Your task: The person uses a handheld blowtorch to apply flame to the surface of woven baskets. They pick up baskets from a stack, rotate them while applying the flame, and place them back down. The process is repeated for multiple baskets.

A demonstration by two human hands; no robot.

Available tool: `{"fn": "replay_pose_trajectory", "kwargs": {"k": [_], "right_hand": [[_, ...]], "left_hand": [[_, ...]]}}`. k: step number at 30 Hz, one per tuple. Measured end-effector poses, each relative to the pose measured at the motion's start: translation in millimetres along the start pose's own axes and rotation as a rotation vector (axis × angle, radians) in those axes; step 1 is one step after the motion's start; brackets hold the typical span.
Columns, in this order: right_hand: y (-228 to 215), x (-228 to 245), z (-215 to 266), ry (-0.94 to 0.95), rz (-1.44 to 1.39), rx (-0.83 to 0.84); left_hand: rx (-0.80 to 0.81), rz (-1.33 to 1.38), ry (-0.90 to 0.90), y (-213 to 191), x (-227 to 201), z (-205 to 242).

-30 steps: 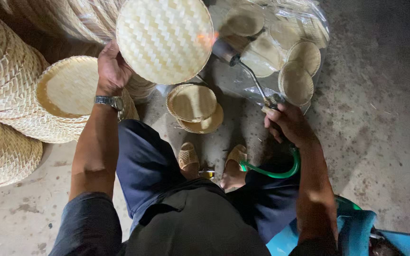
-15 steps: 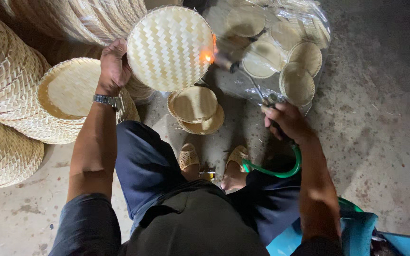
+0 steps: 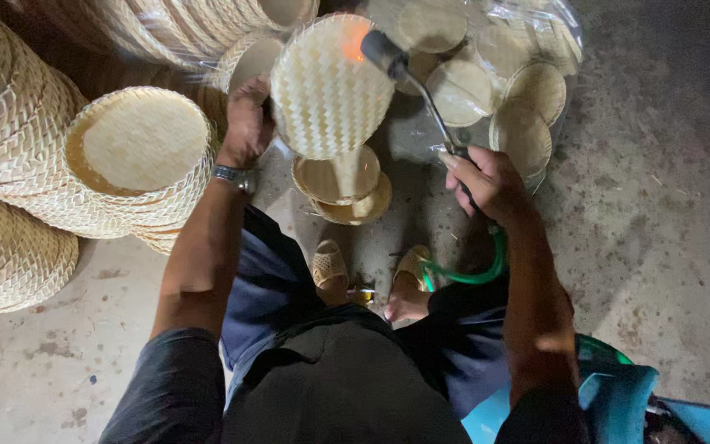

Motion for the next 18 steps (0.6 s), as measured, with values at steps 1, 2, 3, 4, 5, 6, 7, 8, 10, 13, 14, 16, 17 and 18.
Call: {"fn": "replay_pose_trajectory", "kwargs": {"k": [1,2,3,4,5,6,7,8,10,13,14,16,17,18], "right_hand": [[3,2,-2,-0.028,0.006,0.008],[5,3,-4,-0.057,0.012,0.016],[14,1,-6,-0.057,-0.001,0.085],[25,-2,-7,-0.058,-0.014,0.154],[35,-5,-7,-0.061,-0.026,0.223],[41,-15,-5,0.002,-0.022,0.237],[47,-25,-1,0.063,-0.016,0.253],[53,-35,4,0.124,-0.009,0.268],[45,-50,14,0.206,0.112,0.195],[25,-57,13,0.245,0.151,0.072],[17,-56,11,0.244,0.141,0.029],[-1,-49,5,0.239,0.123,-0.068],[-8,-45,3,0.236,0.115,-0.113],[-12,-33,-1,0.145,0.089,-0.126]], "left_hand": [[0.04,0.002,0.029,6,3,1],[0.08,0.004,0.058,14,7,0],[0.118,0.006,0.089,20,8,-2],[0.116,0.05,0.078,21,12,-4],[0.114,0.094,0.07,23,17,-8],[0.112,0.138,0.062,23,19,-11],[0.123,0.175,0.069,23,17,-13],[0.134,0.213,0.077,22,15,-15],[0.134,0.254,0.081,17,8,-17],[0.108,0.268,0.056,8,5,-20],[0.093,0.275,0.046,5,6,-20],[0.11,0.268,0.078,8,7,-21],[0.134,0.255,0.121,12,8,-21],[0.158,0.241,0.164,16,6,-21]]}}
Point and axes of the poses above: each hand's wrist, its own z-axis away from the middle knuckle, its own y-axis out of the palm, x = y × z, the point moved 9 cm from there along -z, towards the middle knuckle, and after that the axes turned 8 degrees about x, right-handed, at the moved point
